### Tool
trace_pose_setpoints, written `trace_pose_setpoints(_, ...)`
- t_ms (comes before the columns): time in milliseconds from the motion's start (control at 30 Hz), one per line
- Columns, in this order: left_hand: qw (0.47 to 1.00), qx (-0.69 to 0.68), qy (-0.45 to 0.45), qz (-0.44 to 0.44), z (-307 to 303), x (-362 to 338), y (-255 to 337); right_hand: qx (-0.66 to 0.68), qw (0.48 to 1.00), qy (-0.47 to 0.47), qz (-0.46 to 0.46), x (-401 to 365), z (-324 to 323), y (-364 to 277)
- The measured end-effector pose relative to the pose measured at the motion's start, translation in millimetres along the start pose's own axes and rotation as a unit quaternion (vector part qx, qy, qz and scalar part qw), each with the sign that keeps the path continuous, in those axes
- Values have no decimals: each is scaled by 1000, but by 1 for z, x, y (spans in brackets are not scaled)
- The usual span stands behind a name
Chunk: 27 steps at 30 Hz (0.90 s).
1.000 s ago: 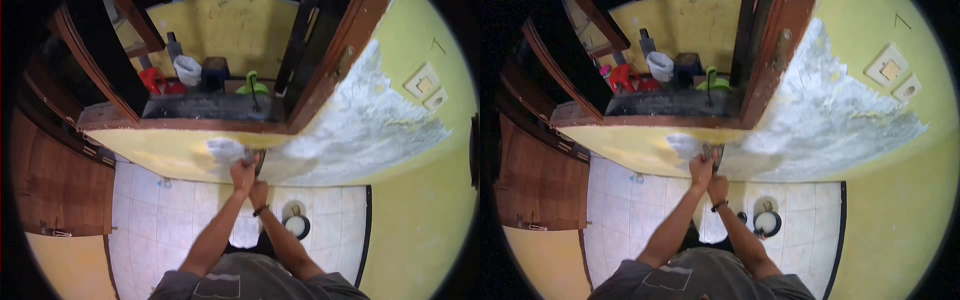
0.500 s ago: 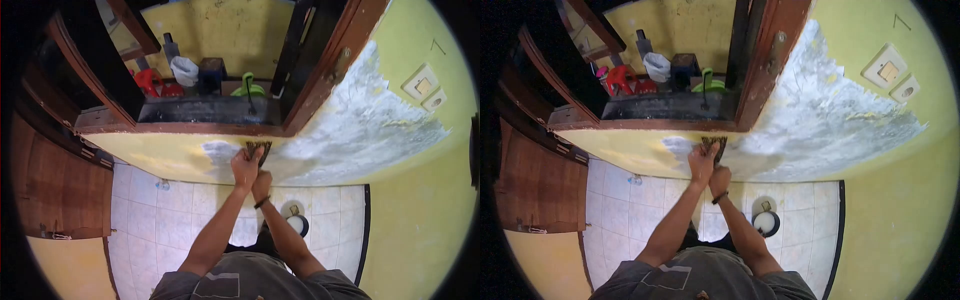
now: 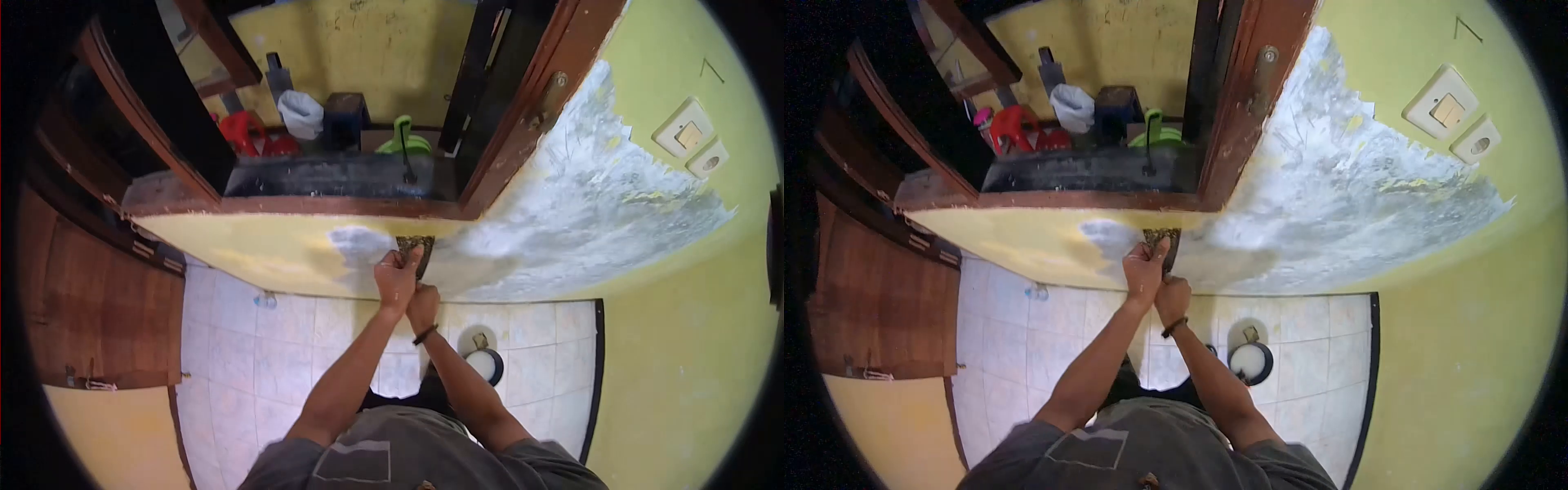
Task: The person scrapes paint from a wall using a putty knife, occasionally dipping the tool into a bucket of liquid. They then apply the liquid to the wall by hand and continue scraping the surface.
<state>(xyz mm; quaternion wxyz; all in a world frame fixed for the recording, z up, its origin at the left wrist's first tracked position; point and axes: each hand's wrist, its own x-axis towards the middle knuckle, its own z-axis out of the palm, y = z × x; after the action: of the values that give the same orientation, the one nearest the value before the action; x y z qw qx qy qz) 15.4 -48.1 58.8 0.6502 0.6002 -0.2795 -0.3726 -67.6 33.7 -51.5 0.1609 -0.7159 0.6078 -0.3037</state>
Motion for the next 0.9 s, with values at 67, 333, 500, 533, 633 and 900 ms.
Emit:
trace_pose_setpoints(67,976,200,49,77,-3,13,-11,48,997,55,-4,37,7,-9)
trace_pose_setpoints(333,964,211,60,153,-11,-13,-15,129,985,9,111,48,-11,-24)
trace_pose_setpoints(500,978,197,42,46,-2,-10,0,-37,997,-43,-51,48,15,5)
trace_pose_setpoints(533,949,293,76,87,-6,-5,-18,-36,997,-60,-38,41,11,4)
trace_pose_setpoints(633,978,199,45,37,-8,-9,-28,92,976,-67,185,36,-3,-15)
trace_pose_setpoints(900,971,232,49,41,-1,-1,-23,75,989,-41,118,70,8,-3)
